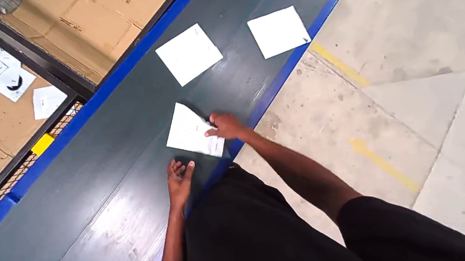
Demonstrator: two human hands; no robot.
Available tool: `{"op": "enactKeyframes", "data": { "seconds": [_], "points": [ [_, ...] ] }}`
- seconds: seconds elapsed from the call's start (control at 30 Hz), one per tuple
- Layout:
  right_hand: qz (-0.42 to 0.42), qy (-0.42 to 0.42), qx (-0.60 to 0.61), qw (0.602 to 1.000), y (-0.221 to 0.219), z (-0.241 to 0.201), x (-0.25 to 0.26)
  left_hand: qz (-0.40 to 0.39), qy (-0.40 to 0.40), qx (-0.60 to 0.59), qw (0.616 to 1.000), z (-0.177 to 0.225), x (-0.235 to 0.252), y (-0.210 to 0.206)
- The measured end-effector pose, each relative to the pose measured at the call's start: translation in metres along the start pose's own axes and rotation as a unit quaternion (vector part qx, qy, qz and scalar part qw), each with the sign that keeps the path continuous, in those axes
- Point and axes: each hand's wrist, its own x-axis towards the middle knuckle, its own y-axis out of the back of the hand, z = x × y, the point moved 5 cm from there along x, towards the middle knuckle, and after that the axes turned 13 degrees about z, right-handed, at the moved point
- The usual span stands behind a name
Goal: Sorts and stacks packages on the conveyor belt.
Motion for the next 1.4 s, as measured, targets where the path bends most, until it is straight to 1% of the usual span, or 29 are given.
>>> {"op": "enactKeyframes", "data": {
  "seconds": [0.07,0.1,0.13,0.2,0.27,0.3,0.33,0.37,0.4,0.43,0.47,0.5,0.53,0.57,0.6,0.63,0.67,0.7,0.77,0.8,0.83,0.9,0.97,1.07,1.13,1.2,1.27,1.33,1.4],
  "points": [
    [-0.053,-0.012,0.153,0.987,-0.022,-0.043,-0.018,0.039,0.047,-0.055,0.997,-0.013,-0.013,0.015],
    [-0.087,-0.020,0.241,0.966,-0.030,-0.070,-0.030,0.056,0.070,-0.082,0.993,-0.017,-0.018,0.025],
    [-0.128,-0.025,0.321,0.938,-0.034,-0.099,-0.044,0.060,0.099,-0.120,0.986,-0.019,-0.023,0.035],
    [-0.230,-0.010,0.445,0.865,-0.038,-0.152,-0.067,0.035,0.152,-0.217,0.964,-0.017,-0.028,0.057],
    [-0.316,0.043,0.514,0.796,-0.035,-0.191,-0.074,-0.009,0.147,-0.297,0.943,-0.010,-0.020,0.081],
    [-0.336,0.068,0.526,0.778,-0.031,-0.202,-0.070,-0.003,0.118,-0.305,0.945,0.000,-0.014,0.097],
    [-0.332,0.093,0.526,0.778,-0.023,-0.210,-0.059,0.042,0.074,-0.278,0.957,0.017,-0.004,0.119],
    [-0.303,0.114,0.515,0.794,-0.015,-0.214,-0.045,0.105,0.028,-0.249,0.962,0.038,0.011,0.147],
    [-0.261,0.133,0.495,0.819,-0.007,-0.214,-0.028,0.170,-0.023,-0.242,0.955,0.061,0.031,0.177],
    [-0.208,0.141,0.471,0.846,0.001,-0.209,-0.010,0.207,-0.078,-0.274,0.936,0.084,0.055,0.208],
    [-0.160,0.143,0.446,0.869,0.008,-0.201,0.006,0.202,-0.126,-0.321,0.917,0.106,0.082,0.235],
    [-0.114,0.142,0.433,0.883,0.015,-0.191,0.020,0.189,-0.143,-0.364,0.901,0.126,0.109,0.254],
    [-0.079,0.140,0.427,0.890,0.021,-0.181,0.030,0.194,-0.131,-0.370,0.899,0.137,0.136,0.266],
    [-0.057,0.136,0.423,0.894,0.026,-0.171,0.036,0.206,-0.118,-0.333,0.912,0.144,0.157,0.266],
    [-0.041,0.128,0.422,0.897,0.030,-0.160,0.038,0.200,-0.128,-0.259,0.936,0.147,0.173,0.256],
    [-0.025,0.117,0.421,0.899,0.031,-0.148,0.037,0.176,-0.162,-0.154,0.959,0.152,0.184,0.235],
    [-0.010,0.102,0.415,0.904,0.032,-0.133,0.034,0.133,-0.207,-0.032,0.969,0.155,0.193,0.204],
    [0.009,0.087,0.404,0.911,0.033,-0.115,0.029,0.082,-0.250,0.087,0.961,0.155,0.201,0.170],
    [0.045,0.050,0.367,0.928,0.033,-0.080,0.014,0.013,-0.325,0.274,0.905,0.140,0.217,0.118],
    [0.059,0.029,0.341,0.938,0.034,-0.064,0.005,-0.002,-0.337,0.344,0.877,0.131,0.225,0.105],
    [0.068,0.013,0.316,0.946,0.035,-0.050,-0.005,-0.011,-0.324,0.402,0.857,0.124,0.230,0.100],
    [0.075,-0.007,0.279,0.957,0.040,-0.026,-0.021,-0.010,-0.273,0.476,0.836,0.124,0.230,0.105],
    [0.087,-0.021,0.269,0.959,0.043,-0.003,-0.033,0.007,-0.232,0.527,0.818,0.129,0.224,0.120],
    [0.099,-0.043,0.277,0.955,0.042,0.018,-0.044,-0.018,-0.137,0.585,0.799,0.113,0.211,0.146],
    [0.102,-0.033,0.284,0.953,0.038,0.007,-0.038,-0.043,-0.099,0.600,0.793,0.095,0.204,0.158],
    [0.097,0.003,0.294,0.951,0.029,-0.033,-0.024,-0.069,-0.093,0.555,0.824,0.085,0.191,0.159],
    [0.081,0.057,0.268,0.958,0.017,-0.094,0.000,-0.106,-0.100,0.476,0.867,0.087,0.172,0.145],
    [0.009,0.099,0.184,0.978,-0.008,-0.152,0.029,-0.142,-0.152,0.411,0.887,0.093,0.145,0.119],
    [-0.077,0.123,0.182,0.973,-0.029,-0.195,0.063,-0.134,-0.243,0.363,0.890,0.105,0.123,0.099]
  ]
}}
